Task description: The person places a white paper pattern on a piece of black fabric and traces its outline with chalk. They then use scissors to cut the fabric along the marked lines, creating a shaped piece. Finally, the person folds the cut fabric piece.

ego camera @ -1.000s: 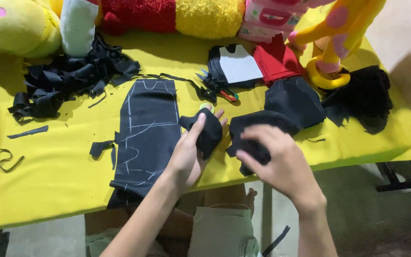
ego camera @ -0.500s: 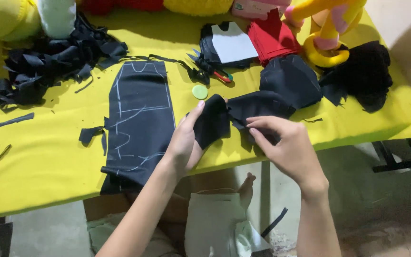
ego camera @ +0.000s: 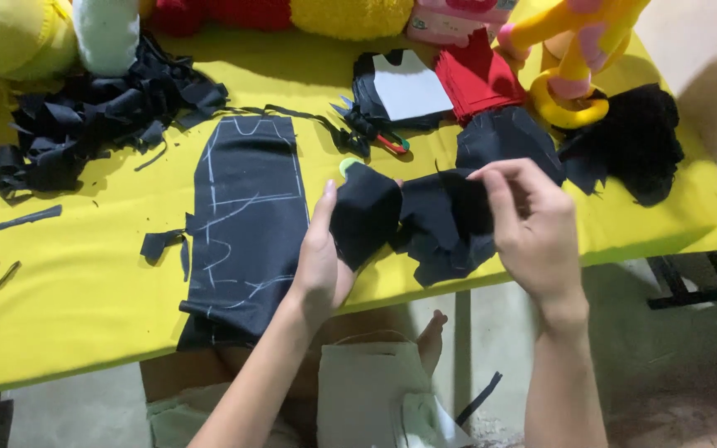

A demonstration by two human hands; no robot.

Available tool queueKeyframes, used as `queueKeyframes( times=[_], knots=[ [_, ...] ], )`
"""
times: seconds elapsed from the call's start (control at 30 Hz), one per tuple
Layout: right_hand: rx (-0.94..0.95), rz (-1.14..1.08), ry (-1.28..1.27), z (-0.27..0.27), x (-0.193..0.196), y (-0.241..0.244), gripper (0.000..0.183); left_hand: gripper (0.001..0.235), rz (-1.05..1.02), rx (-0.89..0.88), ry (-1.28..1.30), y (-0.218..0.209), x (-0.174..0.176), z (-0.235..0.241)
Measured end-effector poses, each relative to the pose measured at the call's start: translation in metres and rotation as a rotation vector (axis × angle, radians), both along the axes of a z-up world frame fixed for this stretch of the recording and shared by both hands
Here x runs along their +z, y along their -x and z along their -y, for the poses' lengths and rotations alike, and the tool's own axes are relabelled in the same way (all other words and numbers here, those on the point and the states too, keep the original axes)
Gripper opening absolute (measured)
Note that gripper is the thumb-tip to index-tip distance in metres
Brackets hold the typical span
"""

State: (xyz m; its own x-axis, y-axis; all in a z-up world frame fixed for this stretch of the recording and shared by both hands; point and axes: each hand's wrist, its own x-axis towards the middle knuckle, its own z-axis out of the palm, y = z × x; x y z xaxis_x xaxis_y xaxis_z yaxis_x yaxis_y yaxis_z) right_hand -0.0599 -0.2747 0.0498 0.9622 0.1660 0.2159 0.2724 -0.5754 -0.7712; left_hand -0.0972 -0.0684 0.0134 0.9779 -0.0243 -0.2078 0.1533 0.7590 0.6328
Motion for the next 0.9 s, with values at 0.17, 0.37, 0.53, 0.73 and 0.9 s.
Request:
queueKeyframes(
  times=[0.17,0.37,0.53,0.73,0.9],
  knots=[
    [0.278,0.041,-0.058,-0.005,0.044,0.011,0.012,0.082,0.111,-0.099,0.061,0.0,-0.016,-0.006],
    [0.841,0.076,0.242,-0.061,0.065,-0.013,0.018,0.093,0.042,-0.208,0.047,-0.001,-0.027,-0.006],
    [0.535,0.611,0.441,-0.077,0.033,-0.025,0.034,0.086,-0.182,-0.249,-0.138,0.0,-0.001,-0.011],
    [0.249,0.459,0.114,-0.058,0.013,0.015,0.021,0.04,-0.258,-0.11,-0.158,-0.004,-0.017,-0.007],
    [0.259,0.263,0.194,-0.05,-0.012,0.023,0.026,0.042,-0.353,-0.104,-0.137,-0.007,-0.006,-0.009]
  ],
)
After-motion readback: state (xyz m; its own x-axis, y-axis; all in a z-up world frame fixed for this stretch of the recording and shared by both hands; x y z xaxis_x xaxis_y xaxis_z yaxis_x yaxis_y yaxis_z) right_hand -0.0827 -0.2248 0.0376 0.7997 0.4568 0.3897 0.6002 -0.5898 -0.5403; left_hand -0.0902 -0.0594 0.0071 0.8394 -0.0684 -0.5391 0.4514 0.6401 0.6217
